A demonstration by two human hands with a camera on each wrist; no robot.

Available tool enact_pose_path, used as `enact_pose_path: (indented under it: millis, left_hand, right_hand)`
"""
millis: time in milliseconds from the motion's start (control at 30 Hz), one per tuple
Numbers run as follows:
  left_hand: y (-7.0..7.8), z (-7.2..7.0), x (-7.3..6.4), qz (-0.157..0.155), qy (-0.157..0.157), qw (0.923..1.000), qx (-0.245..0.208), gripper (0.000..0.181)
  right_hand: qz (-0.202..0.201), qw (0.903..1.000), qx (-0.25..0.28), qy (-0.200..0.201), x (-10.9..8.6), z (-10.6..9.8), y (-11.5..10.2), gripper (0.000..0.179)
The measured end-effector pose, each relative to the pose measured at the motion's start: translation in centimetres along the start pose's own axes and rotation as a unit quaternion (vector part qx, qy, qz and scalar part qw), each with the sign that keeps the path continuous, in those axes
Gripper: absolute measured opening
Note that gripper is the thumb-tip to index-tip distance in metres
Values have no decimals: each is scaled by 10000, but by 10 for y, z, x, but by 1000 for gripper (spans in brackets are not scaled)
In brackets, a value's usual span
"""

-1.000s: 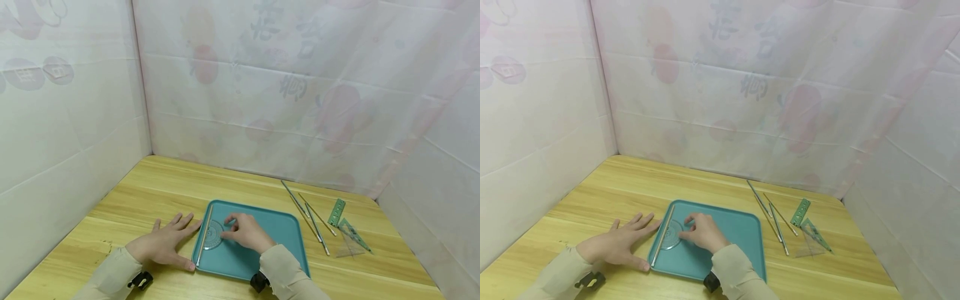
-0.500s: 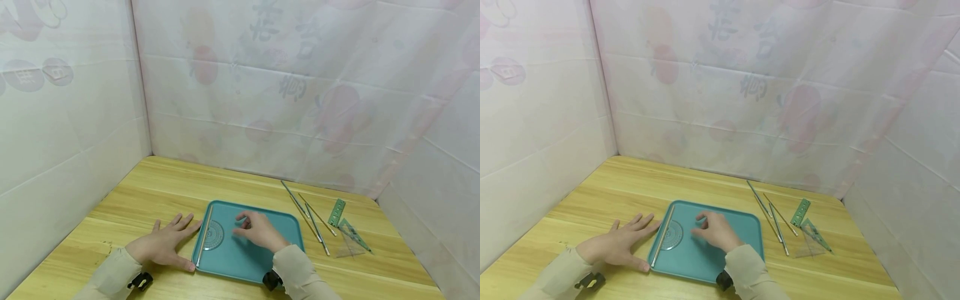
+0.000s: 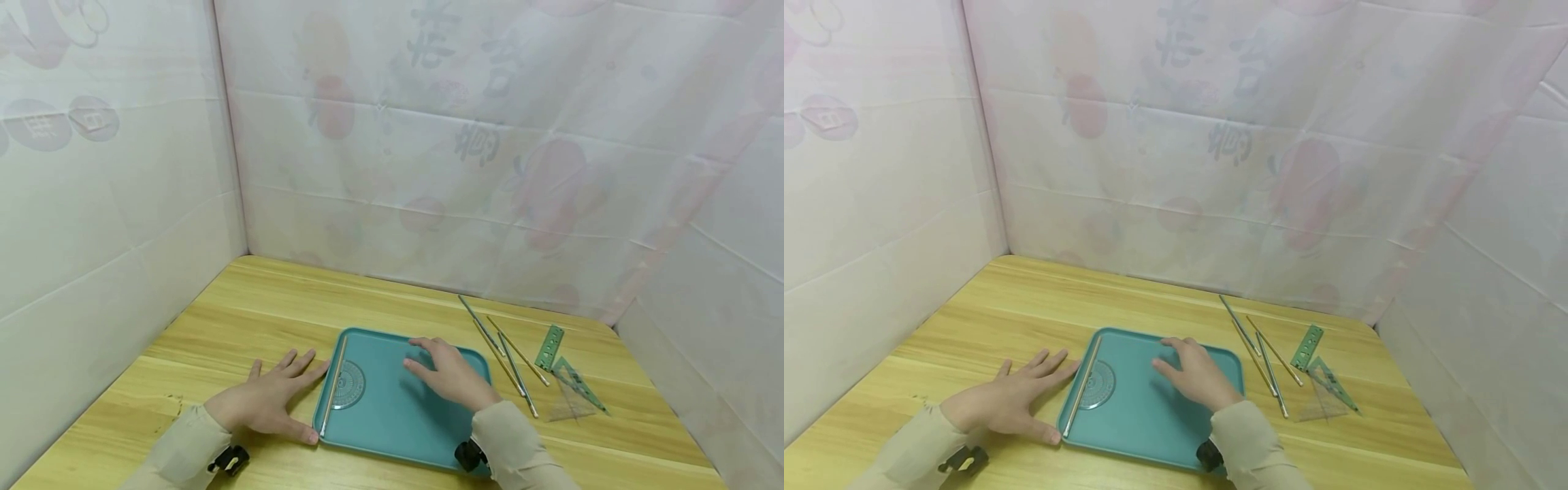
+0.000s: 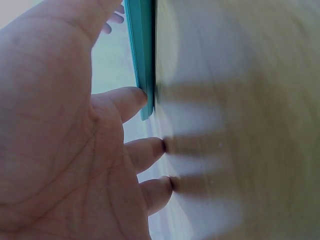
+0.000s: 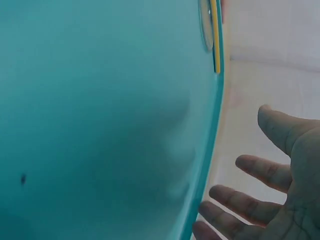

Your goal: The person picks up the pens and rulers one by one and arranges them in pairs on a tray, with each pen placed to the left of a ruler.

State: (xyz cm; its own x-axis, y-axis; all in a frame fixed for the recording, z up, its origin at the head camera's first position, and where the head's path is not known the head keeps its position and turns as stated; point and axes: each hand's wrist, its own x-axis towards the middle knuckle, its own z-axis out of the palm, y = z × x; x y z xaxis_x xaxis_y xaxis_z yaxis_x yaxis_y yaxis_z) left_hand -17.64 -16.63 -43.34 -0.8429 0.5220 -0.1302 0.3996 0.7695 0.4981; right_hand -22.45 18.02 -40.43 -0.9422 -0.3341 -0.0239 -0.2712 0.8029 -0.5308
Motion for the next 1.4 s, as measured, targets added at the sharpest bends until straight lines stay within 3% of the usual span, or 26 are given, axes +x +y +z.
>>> enact_pose_path:
  millis: [367, 1133, 1400]
  left_hand:
    - [-2, 1, 1, 44, 33, 10000, 18, 119]
    - [-3, 0, 0, 7, -6, 10000, 50, 119]
    - [-4, 2, 1, 23, 5, 9999, 98, 119]
  right_hand:
    - [-47, 9980, -598, -214, -5, -12, 25, 74]
    - [228, 9894, -1420, 204, -13, -46, 81, 76]
    - [559, 9855, -1600, 126, -15, -58, 92, 78]
